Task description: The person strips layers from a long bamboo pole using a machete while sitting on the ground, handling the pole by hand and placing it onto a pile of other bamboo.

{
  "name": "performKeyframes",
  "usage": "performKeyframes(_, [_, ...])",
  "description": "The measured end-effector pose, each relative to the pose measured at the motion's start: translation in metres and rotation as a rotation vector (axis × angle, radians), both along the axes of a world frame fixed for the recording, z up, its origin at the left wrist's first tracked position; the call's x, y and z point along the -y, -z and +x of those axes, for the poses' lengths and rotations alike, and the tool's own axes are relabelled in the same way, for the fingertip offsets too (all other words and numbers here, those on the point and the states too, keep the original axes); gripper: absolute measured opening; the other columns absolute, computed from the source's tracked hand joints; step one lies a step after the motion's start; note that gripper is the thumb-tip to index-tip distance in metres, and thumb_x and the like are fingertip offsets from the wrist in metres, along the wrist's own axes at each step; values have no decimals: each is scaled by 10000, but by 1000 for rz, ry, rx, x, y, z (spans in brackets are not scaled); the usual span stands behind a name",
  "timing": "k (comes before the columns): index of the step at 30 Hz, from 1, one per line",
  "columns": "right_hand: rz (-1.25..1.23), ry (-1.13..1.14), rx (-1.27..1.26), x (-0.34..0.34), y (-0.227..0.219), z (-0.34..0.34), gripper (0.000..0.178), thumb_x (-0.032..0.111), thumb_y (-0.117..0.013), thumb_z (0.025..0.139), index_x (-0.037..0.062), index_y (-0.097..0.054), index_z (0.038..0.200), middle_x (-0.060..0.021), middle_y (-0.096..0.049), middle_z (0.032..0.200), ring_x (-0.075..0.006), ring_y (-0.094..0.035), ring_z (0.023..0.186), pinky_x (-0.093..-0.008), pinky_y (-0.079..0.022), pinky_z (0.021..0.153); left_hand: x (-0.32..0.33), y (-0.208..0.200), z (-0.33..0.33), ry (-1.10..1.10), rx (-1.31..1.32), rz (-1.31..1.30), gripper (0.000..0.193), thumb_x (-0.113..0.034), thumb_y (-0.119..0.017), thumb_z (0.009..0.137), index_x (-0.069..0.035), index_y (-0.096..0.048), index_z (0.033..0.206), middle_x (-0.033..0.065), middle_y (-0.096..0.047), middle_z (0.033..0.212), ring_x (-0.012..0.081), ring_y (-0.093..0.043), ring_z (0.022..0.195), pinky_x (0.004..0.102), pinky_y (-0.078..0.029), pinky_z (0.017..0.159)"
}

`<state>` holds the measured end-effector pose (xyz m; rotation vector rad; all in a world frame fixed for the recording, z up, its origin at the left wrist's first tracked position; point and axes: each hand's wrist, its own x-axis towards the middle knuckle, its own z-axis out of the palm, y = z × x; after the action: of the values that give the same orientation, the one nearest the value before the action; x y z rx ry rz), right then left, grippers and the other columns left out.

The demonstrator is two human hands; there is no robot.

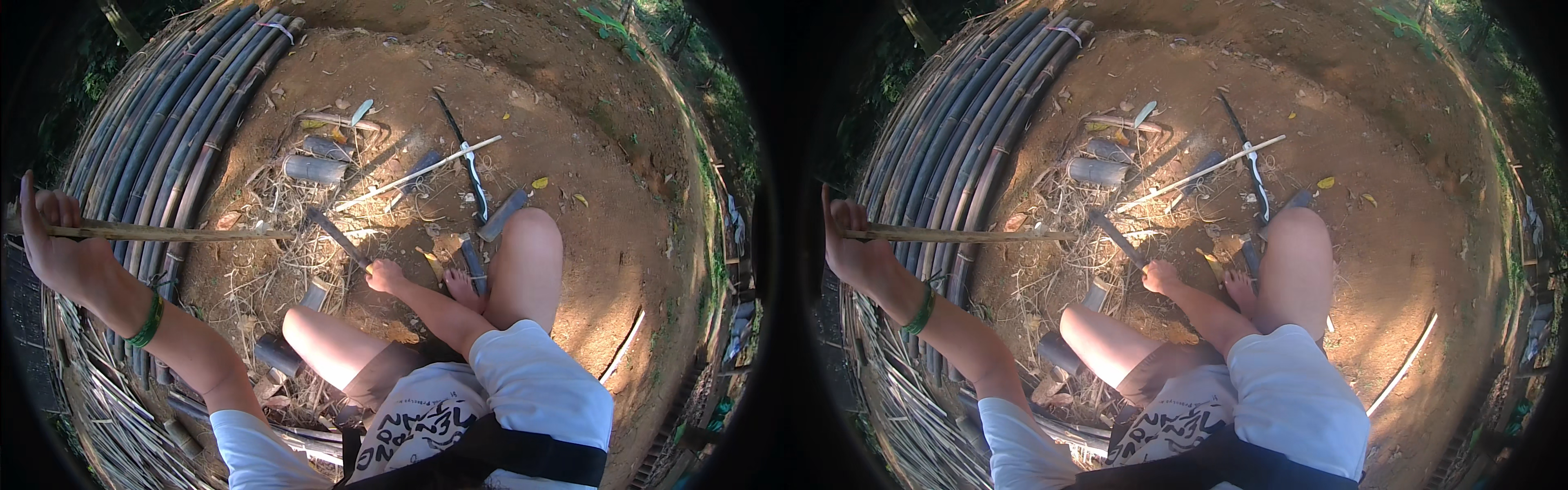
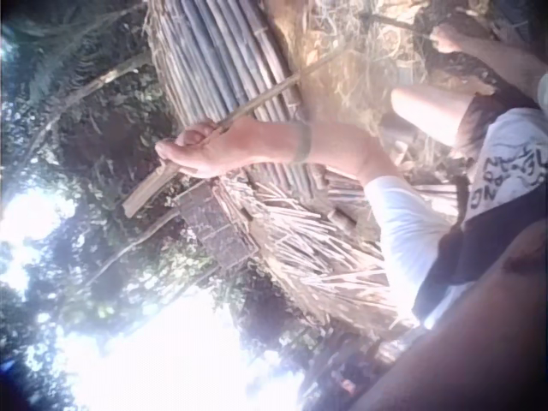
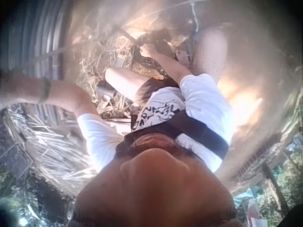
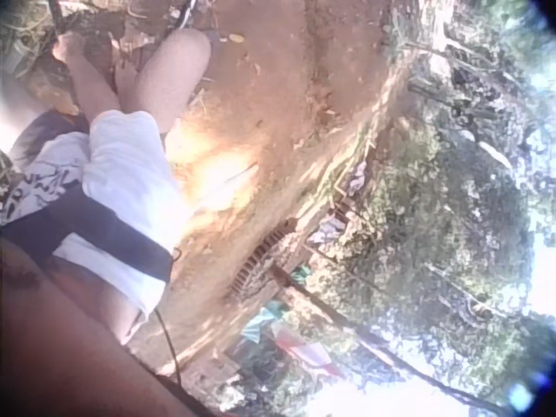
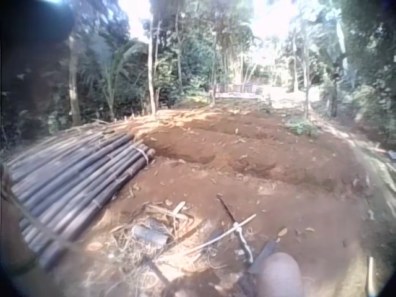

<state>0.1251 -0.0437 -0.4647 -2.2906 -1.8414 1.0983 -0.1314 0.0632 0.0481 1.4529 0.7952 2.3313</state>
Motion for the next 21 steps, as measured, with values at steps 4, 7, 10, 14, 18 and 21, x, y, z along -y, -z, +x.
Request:
performKeyframes(4, [46, 119, -157, -1, -4, -19, 540, 198, -594, 804, -4, -461, 1287, -213, -690, 1042, -387, -671, 986, -470, -545, 820, 12, -1, -11, -97, -236, 103, 253, -130, -513, 1006, -2, -677, 1149, 15, -399, 736, 104, -386, 650, 238, -323, 600])
performKeyframes(7, [-3, 127, -144, 1, 23, -9, 629, 395, -582, 888, -4, -419, 1346, -224, -682, 1061, -404, -665, 988, -485, -520, 856, 17, 7, 16, 81, 12, 46, 274, -134, -516, 1010, 44, -620, 1191, -5, -370, 711, 77, -332, 612, 229, -290, 562])
performKeyframes(10, [-103, 168, -361, -17, 2, -12, 772, 664, -516, 904, -52, -544, 1194, -200, -700, 965, -320, -702, 881, -427, -527, 796, 28, 10, 13, 60, 92, 4, 297, -131, -528, 997, 61, -586, 1218, -25, -365, 693, 53, -306, 592, 225, -274, 547])
performKeyframes(14, [-34, 324, -777, -8, -19, -6, 481, 466, -652, 921, 11, -573, 1054, -90, -647, 806, -165, -642, 691, -339, -517, 627, 29, 24, 21, 56, 91, -11, 318, -131, -534, 985, 47, -570, 1247, -52, -352, 660, 35, -275, 563, 211, -256, 536])
performKeyframes(18, [91, 301, -942, 9, -58, -6, 269, 270, -687, 926, 31, -587, 1000, -36, -593, 726, -132, -564, 582, -298, -489, 563, 55, -4, 5, 163, -141, -91, 357, -172, -501, 998, 25, -506, 1297, 9, -455, 823, 85, -445, 748, 247, -395, 718])
performKeyframes(21, [228, 149, -695, 16, -78, 8, 393, 394, -647, 906, 3, -619, 874, -102, -625, 729, -211, -617, 669, -370, -495, 623, 70, -7, 5, 146, -123, -43, 422, -171, -497, 991, 48, -420, 1343, 47, -476, 889, 135, -487, 866, 294, -418, 829])
